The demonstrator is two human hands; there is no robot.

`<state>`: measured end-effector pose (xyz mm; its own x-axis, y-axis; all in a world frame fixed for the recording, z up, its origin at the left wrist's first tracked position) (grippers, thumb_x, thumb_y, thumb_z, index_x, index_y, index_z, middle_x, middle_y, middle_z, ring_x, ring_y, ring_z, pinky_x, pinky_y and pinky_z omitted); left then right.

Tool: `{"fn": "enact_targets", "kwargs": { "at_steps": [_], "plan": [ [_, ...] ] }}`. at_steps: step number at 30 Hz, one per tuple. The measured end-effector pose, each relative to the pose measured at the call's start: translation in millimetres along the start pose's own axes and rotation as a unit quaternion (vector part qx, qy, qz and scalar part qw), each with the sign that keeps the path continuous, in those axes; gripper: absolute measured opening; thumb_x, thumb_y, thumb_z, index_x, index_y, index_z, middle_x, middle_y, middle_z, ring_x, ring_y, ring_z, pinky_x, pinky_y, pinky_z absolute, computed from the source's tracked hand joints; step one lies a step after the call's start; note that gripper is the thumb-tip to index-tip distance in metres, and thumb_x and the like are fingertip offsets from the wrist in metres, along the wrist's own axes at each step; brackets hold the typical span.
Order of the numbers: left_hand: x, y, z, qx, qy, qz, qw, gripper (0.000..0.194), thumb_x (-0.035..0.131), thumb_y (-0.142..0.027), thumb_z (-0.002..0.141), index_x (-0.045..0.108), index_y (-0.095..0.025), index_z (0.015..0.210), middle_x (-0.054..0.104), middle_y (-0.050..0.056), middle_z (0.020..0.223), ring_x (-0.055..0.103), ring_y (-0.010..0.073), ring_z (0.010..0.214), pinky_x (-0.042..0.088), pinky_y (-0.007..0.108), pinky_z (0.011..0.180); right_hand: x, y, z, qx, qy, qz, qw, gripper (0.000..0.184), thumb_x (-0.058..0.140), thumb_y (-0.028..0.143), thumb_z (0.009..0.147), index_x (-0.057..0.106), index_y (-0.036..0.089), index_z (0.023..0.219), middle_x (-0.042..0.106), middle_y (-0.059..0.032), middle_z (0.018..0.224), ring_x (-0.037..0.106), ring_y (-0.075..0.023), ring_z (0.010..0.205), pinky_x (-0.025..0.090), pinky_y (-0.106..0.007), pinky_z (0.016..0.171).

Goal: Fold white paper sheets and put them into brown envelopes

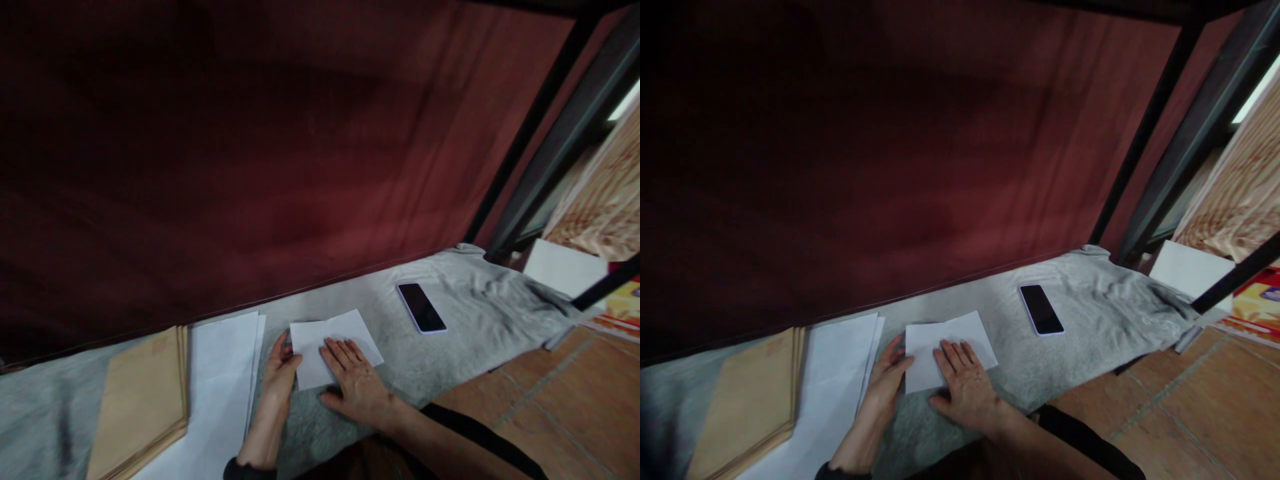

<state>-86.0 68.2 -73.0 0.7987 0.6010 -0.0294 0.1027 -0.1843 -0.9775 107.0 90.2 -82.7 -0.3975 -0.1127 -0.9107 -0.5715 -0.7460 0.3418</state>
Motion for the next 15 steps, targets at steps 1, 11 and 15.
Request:
{"fn": "enact_targets", "kwargs": {
  "at_steps": [1,11,15],
  "plan": [
    [2.3,-4,-2,-0.019,0.012,-0.037,0.999,0.067,0.069,-0.019,0.068,0.056,-0.019,0.134,0.072,0.006,0.101,0.072,0.0199,0.083,0.058,0.031,0.073,-2,1,2,0.010,-0.006,0.007,1.000,0.074,0.058,0.045,0.093,0.031,0.018,0.157,0.033,-0.0124,0.161,0.037,-0.0292,0.144,0.027,-0.048,0.121],
    [26.8,-12,-17,-0.157,0.066,-0.126,0.977,0.038,0.055,-0.035,0.094,0.053,-0.021,0.130,0.063,0.016,0.134,0.067,0.0250,0.115,0.060,0.038,0.088,-59,-31,36,0.191,-0.222,0.550,0.782,0.059,0.028,0.055,0.104,0.057,0.016,0.137,0.070,-0.0124,0.124,0.064,-0.0288,0.118,0.049,-0.050,0.104],
    [40.0,-11,-24,-0.156,0.133,-0.141,0.969,0.039,0.061,-0.039,0.091,0.057,-0.022,0.125,0.067,0.013,0.130,0.068,0.0257,0.114,0.060,0.037,0.086,-56,-30,36,0.200,-0.238,0.671,0.673,0.066,0.031,0.060,0.101,0.055,0.011,0.137,0.071,-0.0170,0.122,0.066,-0.0333,0.114,0.052,-0.052,0.097]
  ]
}}
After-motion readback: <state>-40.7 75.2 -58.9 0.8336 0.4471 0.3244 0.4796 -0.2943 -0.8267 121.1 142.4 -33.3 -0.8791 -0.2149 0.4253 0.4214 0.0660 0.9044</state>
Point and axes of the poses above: each hand's wrist, its own z-axis towards the middle knuckle, its own x-axis out of the palm, y = z × x, the point moved 3 cm from there along z, towards the middle knuckle
